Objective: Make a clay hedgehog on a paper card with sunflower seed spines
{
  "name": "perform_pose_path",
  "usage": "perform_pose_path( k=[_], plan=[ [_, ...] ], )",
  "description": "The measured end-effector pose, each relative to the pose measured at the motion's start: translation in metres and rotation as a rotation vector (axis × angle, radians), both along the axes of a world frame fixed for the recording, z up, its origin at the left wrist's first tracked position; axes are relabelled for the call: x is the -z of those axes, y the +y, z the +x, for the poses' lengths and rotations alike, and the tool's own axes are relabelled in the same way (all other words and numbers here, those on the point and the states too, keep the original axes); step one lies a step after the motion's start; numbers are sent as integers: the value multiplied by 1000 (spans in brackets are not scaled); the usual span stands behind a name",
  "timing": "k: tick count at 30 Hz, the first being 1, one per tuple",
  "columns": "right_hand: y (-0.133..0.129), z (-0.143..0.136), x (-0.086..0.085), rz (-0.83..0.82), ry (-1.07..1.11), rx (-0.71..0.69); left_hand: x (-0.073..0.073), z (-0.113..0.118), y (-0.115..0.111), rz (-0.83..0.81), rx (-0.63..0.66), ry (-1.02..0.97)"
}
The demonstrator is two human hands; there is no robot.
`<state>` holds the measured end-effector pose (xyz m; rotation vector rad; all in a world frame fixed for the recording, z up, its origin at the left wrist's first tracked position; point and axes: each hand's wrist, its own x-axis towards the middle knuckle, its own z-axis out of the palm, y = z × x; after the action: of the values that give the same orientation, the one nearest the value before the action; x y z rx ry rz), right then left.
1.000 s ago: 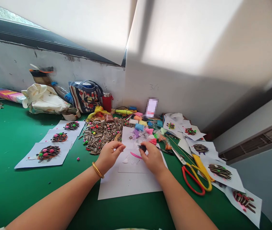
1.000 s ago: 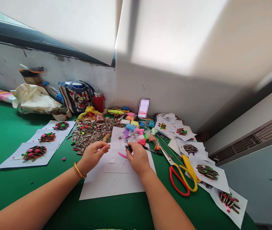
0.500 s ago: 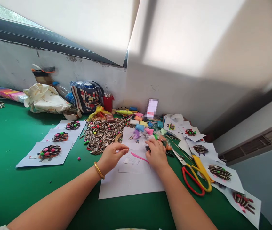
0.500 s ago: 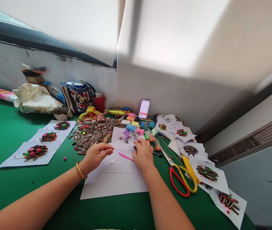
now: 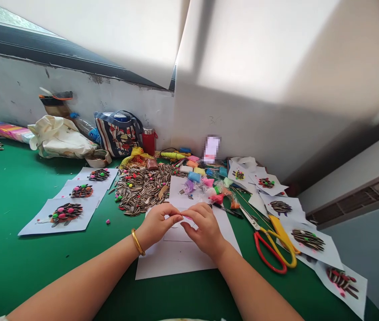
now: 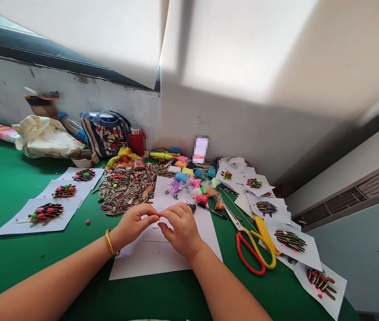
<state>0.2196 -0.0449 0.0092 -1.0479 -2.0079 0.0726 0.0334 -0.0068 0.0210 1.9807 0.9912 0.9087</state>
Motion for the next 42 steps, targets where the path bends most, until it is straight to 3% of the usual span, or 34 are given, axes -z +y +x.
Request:
perform_pose_path(
  k=[10,24,31,38,42],
  plan=[
    [1,1,3,-19,19,1,2,2,1,-72,15,-17],
    [1,2,0,-45,36,-32,3,2,1,20,48,26],
    [1,1,0,-52,31,-36,2,3,-2,24,-5,44],
    [1,4,0,-78,40,-26,4,1,1,57,50,34],
    [1,3,1,-92,26,-43,4,0,0,79,7,85]
  ],
)
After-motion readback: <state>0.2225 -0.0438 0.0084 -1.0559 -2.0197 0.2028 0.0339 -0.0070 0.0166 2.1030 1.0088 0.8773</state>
